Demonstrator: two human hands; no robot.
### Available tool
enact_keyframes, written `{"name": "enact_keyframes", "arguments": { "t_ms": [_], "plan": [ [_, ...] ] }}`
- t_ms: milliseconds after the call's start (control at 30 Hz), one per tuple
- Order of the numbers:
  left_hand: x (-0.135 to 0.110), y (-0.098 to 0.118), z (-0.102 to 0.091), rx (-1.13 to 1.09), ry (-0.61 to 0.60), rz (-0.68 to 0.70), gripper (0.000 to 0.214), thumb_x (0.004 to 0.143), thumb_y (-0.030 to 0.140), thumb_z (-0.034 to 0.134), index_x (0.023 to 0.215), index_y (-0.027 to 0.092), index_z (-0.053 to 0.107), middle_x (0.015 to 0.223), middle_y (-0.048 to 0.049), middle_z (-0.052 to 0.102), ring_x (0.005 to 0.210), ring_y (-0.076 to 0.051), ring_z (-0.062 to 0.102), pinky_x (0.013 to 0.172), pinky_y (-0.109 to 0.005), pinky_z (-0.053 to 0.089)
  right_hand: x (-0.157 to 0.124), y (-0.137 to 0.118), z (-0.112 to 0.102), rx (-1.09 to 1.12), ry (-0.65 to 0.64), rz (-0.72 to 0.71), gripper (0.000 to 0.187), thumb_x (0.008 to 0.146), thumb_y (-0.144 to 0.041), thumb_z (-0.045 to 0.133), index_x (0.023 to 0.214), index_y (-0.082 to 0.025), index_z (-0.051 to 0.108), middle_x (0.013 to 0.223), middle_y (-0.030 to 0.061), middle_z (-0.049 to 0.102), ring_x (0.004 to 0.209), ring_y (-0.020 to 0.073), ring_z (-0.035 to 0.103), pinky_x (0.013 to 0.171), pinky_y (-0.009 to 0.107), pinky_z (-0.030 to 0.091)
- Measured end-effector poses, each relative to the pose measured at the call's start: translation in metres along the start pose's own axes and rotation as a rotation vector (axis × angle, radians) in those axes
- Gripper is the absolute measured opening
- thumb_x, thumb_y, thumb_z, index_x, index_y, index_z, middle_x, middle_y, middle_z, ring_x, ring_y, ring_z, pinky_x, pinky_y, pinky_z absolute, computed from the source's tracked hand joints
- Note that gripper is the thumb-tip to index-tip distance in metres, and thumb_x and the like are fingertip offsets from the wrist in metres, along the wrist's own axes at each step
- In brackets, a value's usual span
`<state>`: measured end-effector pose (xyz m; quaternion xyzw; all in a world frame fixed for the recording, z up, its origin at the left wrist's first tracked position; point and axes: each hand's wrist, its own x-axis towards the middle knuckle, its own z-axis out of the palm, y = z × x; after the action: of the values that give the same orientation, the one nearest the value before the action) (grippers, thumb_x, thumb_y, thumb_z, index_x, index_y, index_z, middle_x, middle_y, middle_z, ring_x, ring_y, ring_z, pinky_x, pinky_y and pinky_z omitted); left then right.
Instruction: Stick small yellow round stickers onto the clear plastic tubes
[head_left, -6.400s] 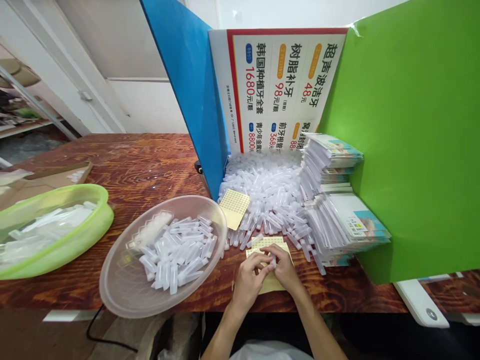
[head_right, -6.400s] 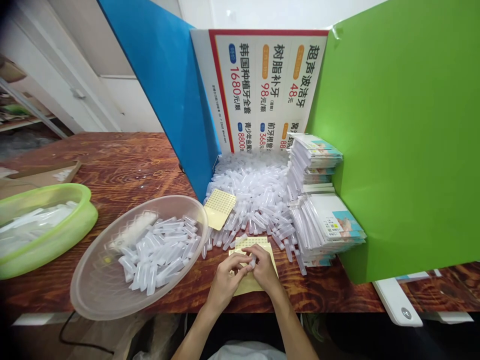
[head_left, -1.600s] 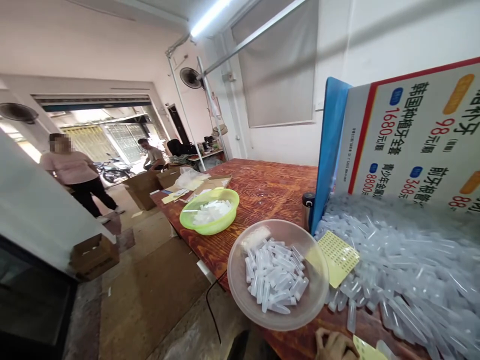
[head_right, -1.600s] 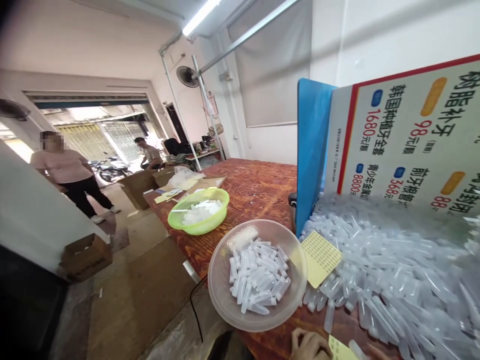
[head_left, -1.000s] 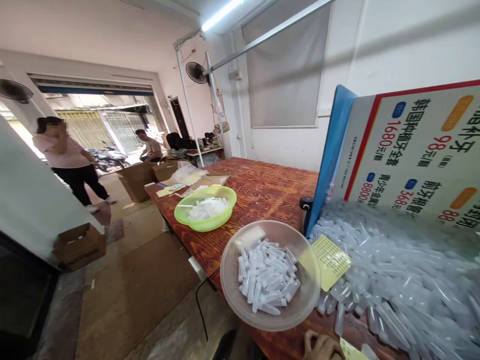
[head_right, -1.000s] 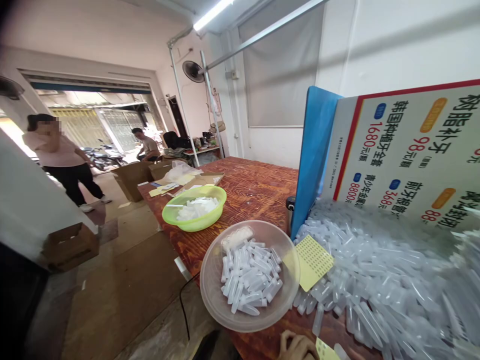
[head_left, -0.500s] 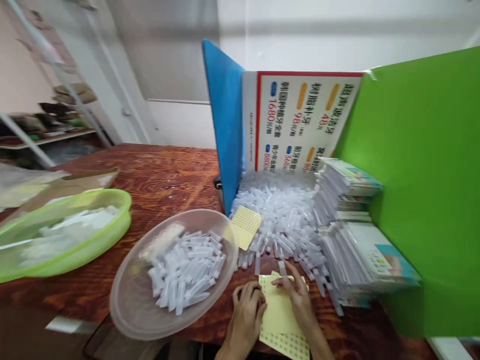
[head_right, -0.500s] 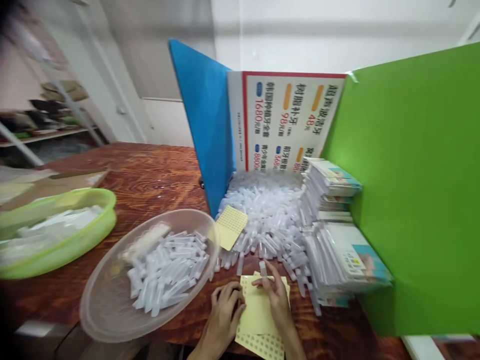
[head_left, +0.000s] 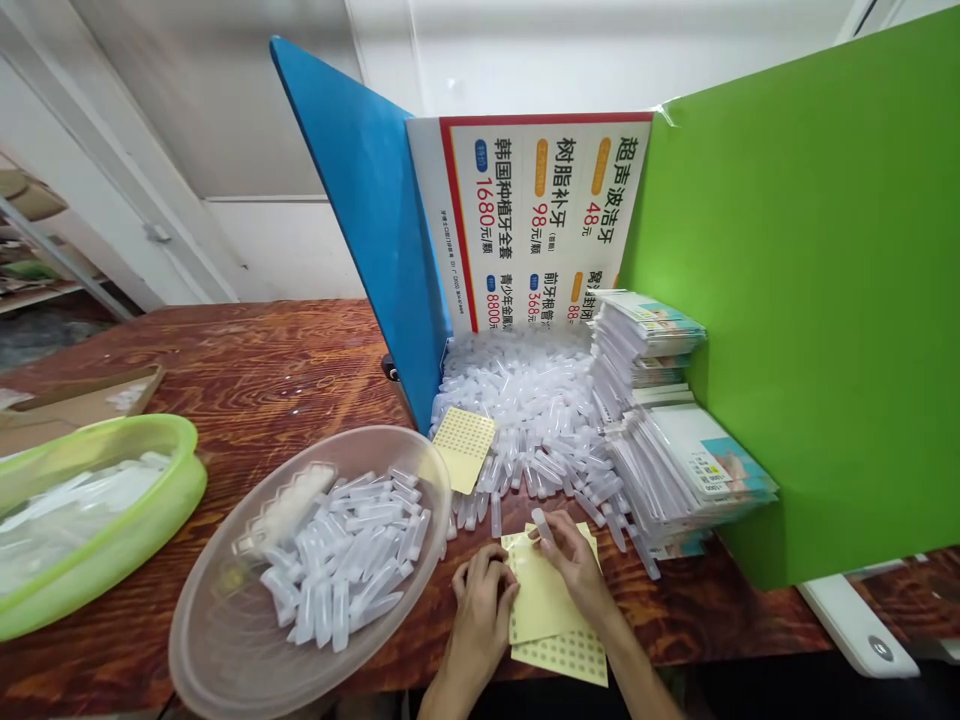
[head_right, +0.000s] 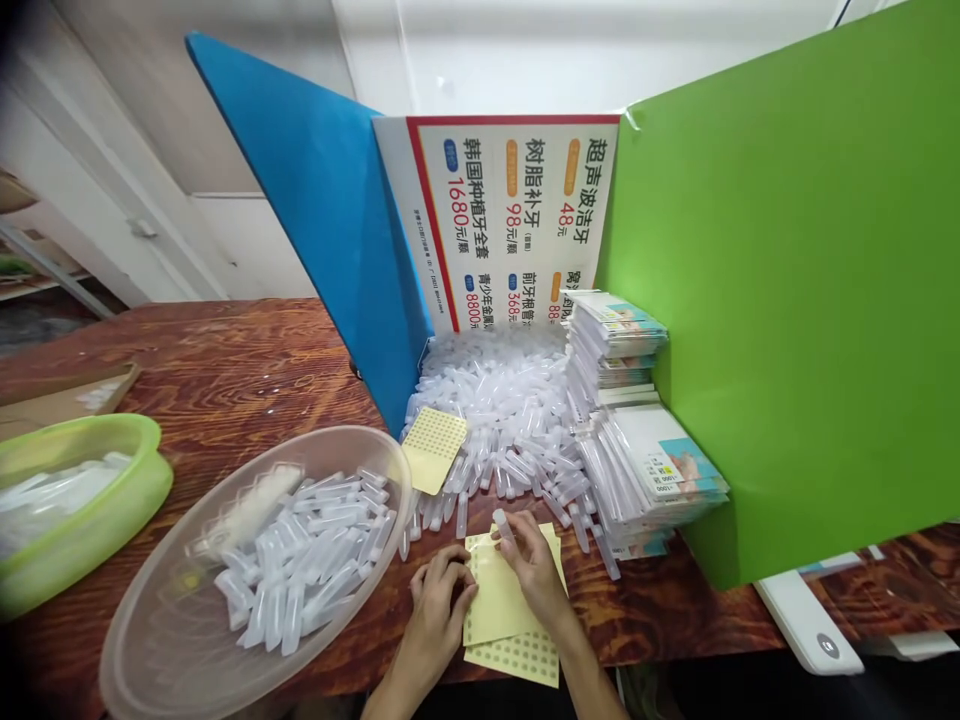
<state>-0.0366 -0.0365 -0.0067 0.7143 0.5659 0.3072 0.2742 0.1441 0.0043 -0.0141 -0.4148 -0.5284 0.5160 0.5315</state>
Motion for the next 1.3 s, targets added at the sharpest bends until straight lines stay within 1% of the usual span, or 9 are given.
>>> {"name": "enact_keyframes", "arguments": {
  "t_ms": [67,133,233,333,500,600,700,933,1300],
  "plan": [
    [0.004,0.005,-0.006,-0.099,0.029,-0.064,0.014,0.093,0.027,0.048,0.087,0.022,0.059,0.115,-0.0087,0.061,0.116,-0.029,0.056,0.101,-0.052,0.038,0.001,-0.001,-0.001,-0.082,-0.019,-0.043,0.028,0.091,-0.043,0.065,0.110,-0.023,0.070,0.103,0.0061,0.061,0.101,0.0226,0.060,0.089,0.031,0.049],
    [0.010,0.010,-0.012,-0.229,0.067,-0.111,0.018,0.094,0.035,0.050,0.085,0.022,0.060,0.114,-0.0087,0.060,0.115,-0.028,0.057,0.102,-0.049,0.041,0.001,-0.002,-0.001,-0.128,-0.047,-0.058,0.022,0.091,-0.040,0.066,0.103,-0.022,0.071,0.100,0.0055,0.061,0.100,0.0222,0.059,0.090,0.030,0.048],
    [0.021,0.018,-0.017,-0.428,0.091,-0.133,0.025,0.092,0.043,0.055,0.082,0.021,0.061,0.112,-0.0094,0.060,0.114,-0.027,0.058,0.100,-0.041,0.045,0.001,-0.005,0.000,-0.146,-0.086,-0.053,0.020,0.090,-0.038,0.068,0.102,-0.023,0.073,0.102,0.0057,0.060,0.101,0.0226,0.060,0.090,0.031,0.046],
    [0.029,0.027,-0.017,-0.511,0.090,-0.132,0.029,0.090,0.047,0.059,0.082,0.020,0.065,0.111,-0.0099,0.061,0.113,-0.027,0.059,0.097,-0.038,0.047,0.001,-0.006,0.000,-0.161,-0.099,-0.063,0.021,0.090,-0.039,0.069,0.103,-0.024,0.075,0.102,0.0058,0.061,0.102,0.0230,0.059,0.091,0.032,0.046],
    [0.034,0.038,-0.011,-0.503,0.090,-0.143,0.029,0.088,0.048,0.062,0.082,0.021,0.066,0.111,-0.0096,0.061,0.116,-0.028,0.057,0.099,-0.039,0.046,0.001,-0.007,0.001,-0.170,-0.105,-0.067,0.023,0.091,-0.042,0.068,0.105,-0.026,0.076,0.101,0.0054,0.060,0.100,0.0224,0.060,0.088,0.032,0.047],
    [0.034,0.040,-0.009,-0.490,0.099,-0.150,0.031,0.087,0.051,0.062,0.080,0.020,0.066,0.110,-0.0103,0.061,0.115,-0.029,0.058,0.097,-0.040,0.047,0.001,-0.008,0.002,-0.169,-0.107,-0.066,0.024,0.090,-0.043,0.068,0.105,-0.026,0.077,0.101,0.0056,0.061,0.100,0.0223,0.060,0.089,0.031,0.047],
    [0.034,0.041,-0.010,-0.475,0.113,-0.146,0.033,0.087,0.052,0.061,0.079,0.020,0.066,0.109,-0.0104,0.062,0.111,-0.028,0.060,0.094,-0.040,0.049,0.001,-0.007,0.002,-0.157,-0.099,-0.067,0.024,0.090,-0.042,0.069,0.106,-0.026,0.076,0.101,0.0052,0.061,0.100,0.0218,0.060,0.088,0.031,0.047],
    [0.036,0.038,-0.008,-0.468,0.138,-0.118,0.027,0.088,0.045,0.061,0.081,0.020,0.067,0.106,-0.0099,0.062,0.110,-0.026,0.060,0.096,-0.040,0.048,0.001,-0.006,0.001,-0.147,-0.114,-0.063,0.023,0.091,-0.040,0.068,0.107,-0.026,0.076,0.101,0.0055,0.060,0.100,0.0222,0.060,0.087,0.031,0.047],
    [0.037,0.040,-0.011,-0.443,0.155,-0.123,0.029,0.087,0.047,0.063,0.081,0.019,0.071,0.105,-0.0100,0.063,0.106,-0.027,0.062,0.087,-0.037,0.053,0.001,-0.005,0.001,-0.145,-0.096,-0.050,0.024,0.090,-0.041,0.069,0.107,-0.025,0.076,0.100,0.0054,0.061,0.098,0.0219,0.060,0.087,0.031,0.047]
  ]
}}
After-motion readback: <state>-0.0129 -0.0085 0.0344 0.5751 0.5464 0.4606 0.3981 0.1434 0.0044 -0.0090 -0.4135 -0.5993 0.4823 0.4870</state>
